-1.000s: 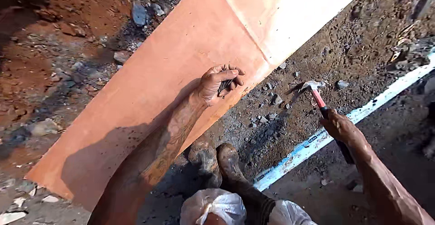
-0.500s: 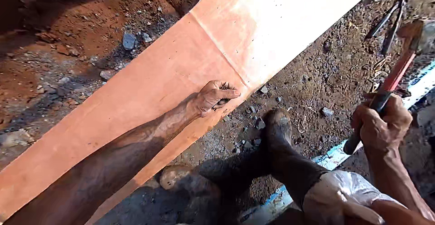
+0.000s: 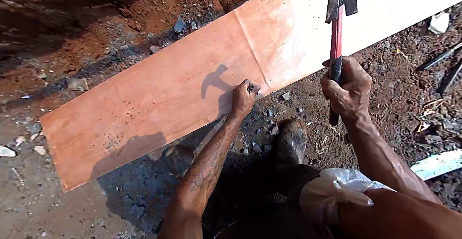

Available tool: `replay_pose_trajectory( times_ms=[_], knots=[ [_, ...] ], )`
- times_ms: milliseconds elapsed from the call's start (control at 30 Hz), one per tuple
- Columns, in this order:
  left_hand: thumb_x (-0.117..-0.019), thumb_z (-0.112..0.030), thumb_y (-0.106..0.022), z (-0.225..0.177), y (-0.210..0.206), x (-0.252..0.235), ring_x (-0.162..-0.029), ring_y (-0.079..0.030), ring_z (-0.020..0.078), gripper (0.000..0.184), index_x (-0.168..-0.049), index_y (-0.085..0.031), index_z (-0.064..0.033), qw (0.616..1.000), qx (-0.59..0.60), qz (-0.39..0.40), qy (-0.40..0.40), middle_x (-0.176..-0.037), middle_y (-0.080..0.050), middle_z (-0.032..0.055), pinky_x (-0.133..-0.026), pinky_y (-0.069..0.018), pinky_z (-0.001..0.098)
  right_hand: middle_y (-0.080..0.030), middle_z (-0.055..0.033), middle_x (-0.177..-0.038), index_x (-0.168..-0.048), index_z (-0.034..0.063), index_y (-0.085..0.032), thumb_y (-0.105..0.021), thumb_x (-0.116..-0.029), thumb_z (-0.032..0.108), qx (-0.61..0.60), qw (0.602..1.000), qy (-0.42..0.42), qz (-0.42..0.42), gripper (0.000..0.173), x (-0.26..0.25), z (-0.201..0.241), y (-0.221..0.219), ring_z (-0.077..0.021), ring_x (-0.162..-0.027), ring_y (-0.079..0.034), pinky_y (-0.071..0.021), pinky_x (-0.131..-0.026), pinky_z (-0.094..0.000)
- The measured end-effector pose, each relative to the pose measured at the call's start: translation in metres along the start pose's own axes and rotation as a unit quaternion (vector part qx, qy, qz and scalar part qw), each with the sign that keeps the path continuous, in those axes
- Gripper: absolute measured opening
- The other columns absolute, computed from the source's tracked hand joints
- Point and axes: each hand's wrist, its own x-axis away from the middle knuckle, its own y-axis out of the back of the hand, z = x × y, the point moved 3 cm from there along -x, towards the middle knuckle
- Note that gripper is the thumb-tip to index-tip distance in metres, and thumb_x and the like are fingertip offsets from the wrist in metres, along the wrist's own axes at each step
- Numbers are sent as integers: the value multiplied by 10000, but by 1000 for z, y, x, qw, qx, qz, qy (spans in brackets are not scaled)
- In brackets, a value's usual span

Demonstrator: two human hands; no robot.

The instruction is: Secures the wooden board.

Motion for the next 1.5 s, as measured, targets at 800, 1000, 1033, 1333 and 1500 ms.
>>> replay_pose_trajectory(
  times_ms=[800, 1000, 1033, 1333, 1500],
  knots=[
    [-961, -116, -686, 17, -15, 8, -950, -726, 326, 199, -1020, -734, 69, 987, -9, -64, -146, -1004, -739, 217, -907, -555, 485, -641, -137, -743, -1203, -42, -640, -469, -1037, 289, 155, 974, 12, 165, 408, 87, -3, -11, -242, -602, -615, -521, -578, -432],
    [-944, -114, -701, 23, -17, 7, -937, -733, 310, 183, -1004, -746, 53, 982, 2, -74, -174, -994, -747, 193, -894, -566, 483, -668, -155, -743, -1224, -107, -590, -453, -1057, 246, 220, 967, 70, 111, 414, 91, 19, -29, -279, -594, -663, -553, -549, -443],
    [-940, -112, -703, 24, -18, 8, -917, -735, 307, 175, -994, -748, 48, 981, 2, -80, -178, -983, -749, 189, -875, -570, 482, -670, -159, -742, -1228, -120, -578, -450, -1057, 237, 226, 966, 82, 98, 416, 94, 20, -32, -276, -585, -663, -555, -539, -431],
    [-935, -112, -711, 25, -18, 7, -918, -732, 313, 177, -969, -744, 59, 980, -5, -78, -182, -978, -742, 197, -877, -572, 476, -680, -167, -742, -1237, -123, -581, -465, -1056, 241, 232, 966, 79, 85, 423, 97, 15, -33, -290, -587, -676, -560, -541, -438],
    [-871, -41, -722, 25, -16, 6, -851, -727, 308, 117, -909, -727, 70, 972, 0, -96, -214, -916, -733, 198, -821, -575, 479, -690, -232, -862, -1348, -37, -538, -417, -1088, 248, 292, 922, -39, 250, 404, 87, 0, -38, -430, -763, -708, -557, -693, -574]
  ],
)
